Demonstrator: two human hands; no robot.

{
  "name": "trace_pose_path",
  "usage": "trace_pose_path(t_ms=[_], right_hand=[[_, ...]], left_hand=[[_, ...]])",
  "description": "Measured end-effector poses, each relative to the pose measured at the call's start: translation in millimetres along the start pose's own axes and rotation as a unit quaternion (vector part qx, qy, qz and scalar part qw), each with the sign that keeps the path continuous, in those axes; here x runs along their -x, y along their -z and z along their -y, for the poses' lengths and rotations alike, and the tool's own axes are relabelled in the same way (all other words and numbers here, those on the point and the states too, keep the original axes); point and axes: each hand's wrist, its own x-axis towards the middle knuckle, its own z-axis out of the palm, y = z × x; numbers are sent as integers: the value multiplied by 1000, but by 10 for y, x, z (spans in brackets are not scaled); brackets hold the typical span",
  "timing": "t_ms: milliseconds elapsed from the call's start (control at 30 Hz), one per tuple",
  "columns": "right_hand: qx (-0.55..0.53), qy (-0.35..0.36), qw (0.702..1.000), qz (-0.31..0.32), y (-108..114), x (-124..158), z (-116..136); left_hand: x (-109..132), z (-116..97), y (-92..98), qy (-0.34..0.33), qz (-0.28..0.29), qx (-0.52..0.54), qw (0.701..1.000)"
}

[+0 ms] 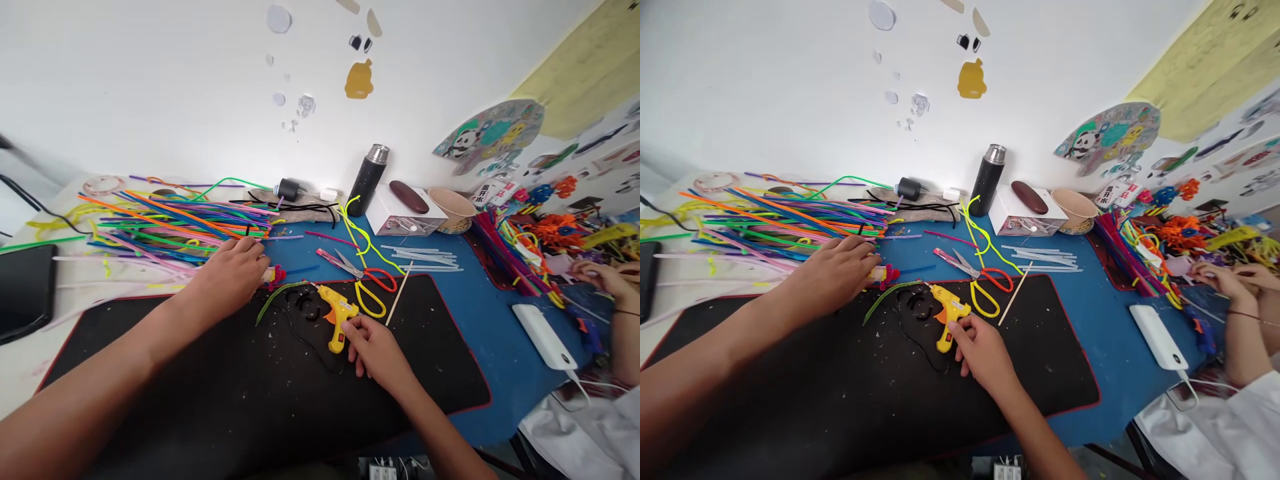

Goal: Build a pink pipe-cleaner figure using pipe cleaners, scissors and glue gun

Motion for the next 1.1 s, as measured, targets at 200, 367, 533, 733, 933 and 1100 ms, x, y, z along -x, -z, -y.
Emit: trace_pose_path(t_ms=[200, 367, 533, 733, 933, 1100], right_hand=[[87, 2, 995, -46, -66, 41, 140], [126, 13, 989, -82, -128, 35, 157], [149, 32, 982, -112, -167, 47, 171], [90, 44, 989, -111, -184, 89, 83], [-82, 58, 990, -100, -185, 98, -17], [-210, 59, 973, -72, -190, 111, -13]], left_hand=[[-18, 61, -53, 4, 8, 8, 1000], [32, 71, -77, -3, 21, 3, 1000], [81, 122, -66, 11, -7, 46, 999], [178, 251, 1, 58, -61, 109, 990], [245, 368, 100, 141, -142, 211, 957], [273, 317, 277, 249, -147, 408, 866]])
